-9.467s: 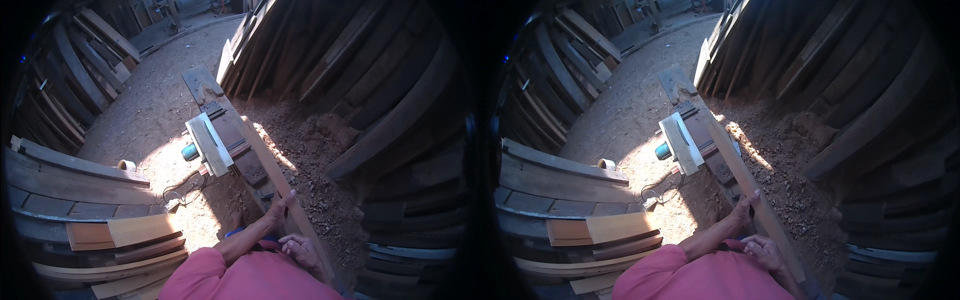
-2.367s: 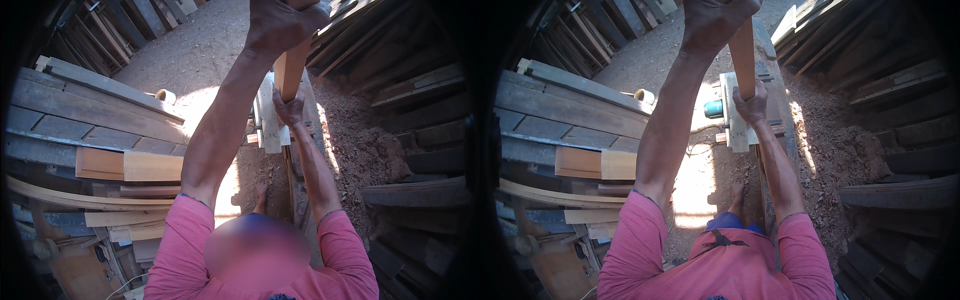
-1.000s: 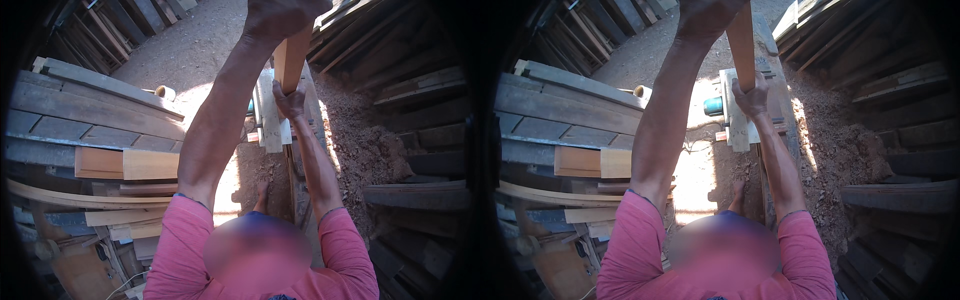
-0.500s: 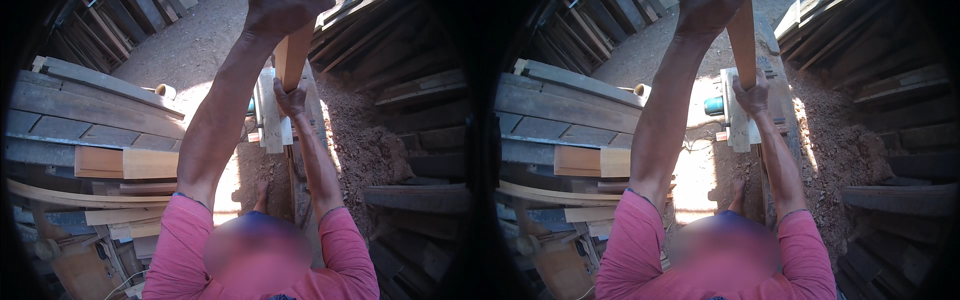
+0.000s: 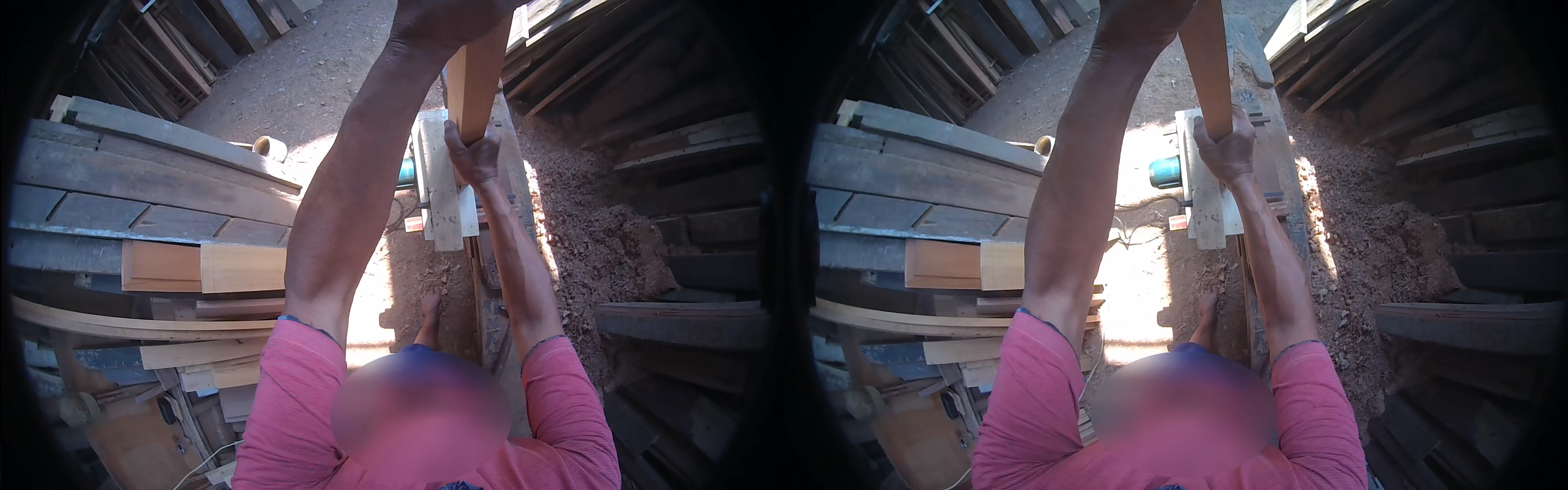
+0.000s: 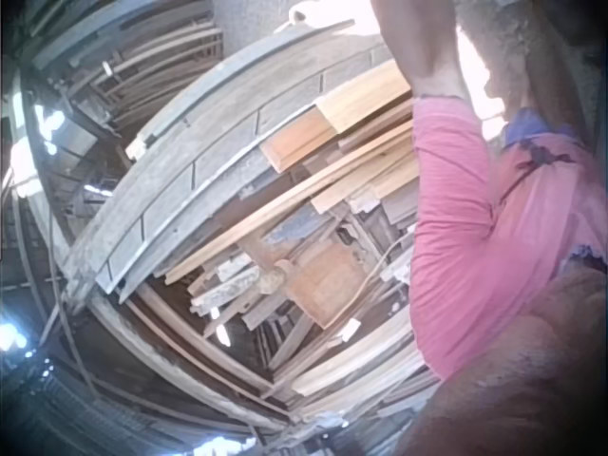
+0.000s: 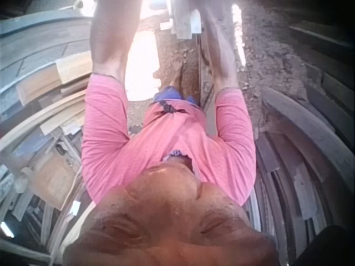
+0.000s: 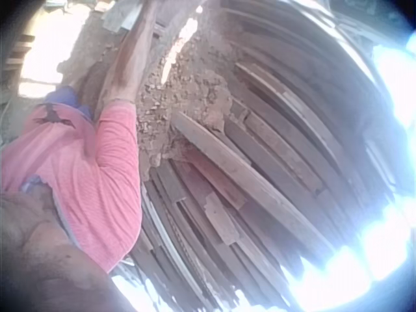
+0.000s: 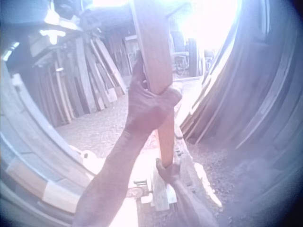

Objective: The person sands the curved edge of a wooden plank by pressing it against a stationary sanding machine, then unplugs a power cord and moves a wooden block on the machine's table.

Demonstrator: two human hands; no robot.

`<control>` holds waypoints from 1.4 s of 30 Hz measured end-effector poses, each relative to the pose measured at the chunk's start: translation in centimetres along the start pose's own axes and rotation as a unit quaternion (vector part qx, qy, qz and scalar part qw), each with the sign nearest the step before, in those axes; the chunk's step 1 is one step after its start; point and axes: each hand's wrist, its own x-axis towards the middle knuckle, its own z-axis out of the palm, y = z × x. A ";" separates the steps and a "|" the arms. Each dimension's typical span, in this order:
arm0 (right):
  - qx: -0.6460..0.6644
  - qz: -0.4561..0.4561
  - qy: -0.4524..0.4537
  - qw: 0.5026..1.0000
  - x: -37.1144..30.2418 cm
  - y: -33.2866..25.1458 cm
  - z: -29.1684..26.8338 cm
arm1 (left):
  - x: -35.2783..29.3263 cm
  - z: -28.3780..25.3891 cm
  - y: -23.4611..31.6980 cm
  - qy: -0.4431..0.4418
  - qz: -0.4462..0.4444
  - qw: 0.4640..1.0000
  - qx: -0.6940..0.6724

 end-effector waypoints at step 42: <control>0.021 -0.042 0.031 0.998 1.9 1.2 1.3 | 1.2 -1.0 -1.6 -0.030 0.020 0.999 -0.021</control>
